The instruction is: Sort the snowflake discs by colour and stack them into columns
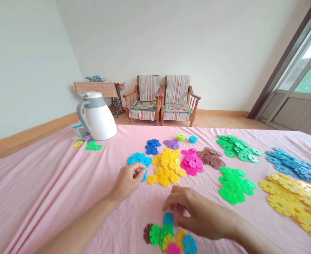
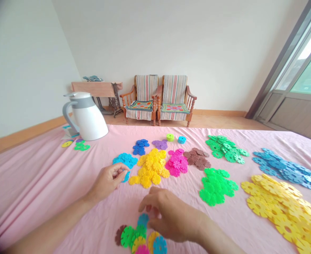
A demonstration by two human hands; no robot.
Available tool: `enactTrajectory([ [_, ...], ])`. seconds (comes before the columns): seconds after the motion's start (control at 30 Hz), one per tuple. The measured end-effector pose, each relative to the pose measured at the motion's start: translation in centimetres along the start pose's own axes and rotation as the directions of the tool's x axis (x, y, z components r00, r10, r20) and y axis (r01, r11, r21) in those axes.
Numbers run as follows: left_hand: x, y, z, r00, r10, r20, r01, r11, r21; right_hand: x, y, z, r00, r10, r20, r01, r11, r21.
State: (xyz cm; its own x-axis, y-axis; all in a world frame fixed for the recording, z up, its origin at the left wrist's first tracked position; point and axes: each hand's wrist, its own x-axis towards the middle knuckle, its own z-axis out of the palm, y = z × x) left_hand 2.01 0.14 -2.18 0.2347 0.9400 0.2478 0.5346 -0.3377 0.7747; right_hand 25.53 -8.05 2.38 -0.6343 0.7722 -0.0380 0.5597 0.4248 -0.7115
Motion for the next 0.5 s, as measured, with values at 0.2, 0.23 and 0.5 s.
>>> enactTrajectory([
  [0.2,0.0,-0.1,0.0,1.0,0.009,0.003,-0.009,1.0,-0.005,-0.2,-0.7,0.3,0.999,-0.006,0.043,0.01,0.997,-0.081],
  [0.23,0.0,-0.1,0.0,1.0,0.011,-0.002,-0.011,1.0,-0.003,-0.2,-0.7,0.3,0.999,-0.003,0.037,0.006,0.997,-0.078],
  [0.5,-1.2,1.8,0.2,0.972,0.177,0.156,-0.167,0.983,-0.076,1.1,-0.1,1.3,0.943,0.178,-0.281,-0.147,0.981,0.129],
])
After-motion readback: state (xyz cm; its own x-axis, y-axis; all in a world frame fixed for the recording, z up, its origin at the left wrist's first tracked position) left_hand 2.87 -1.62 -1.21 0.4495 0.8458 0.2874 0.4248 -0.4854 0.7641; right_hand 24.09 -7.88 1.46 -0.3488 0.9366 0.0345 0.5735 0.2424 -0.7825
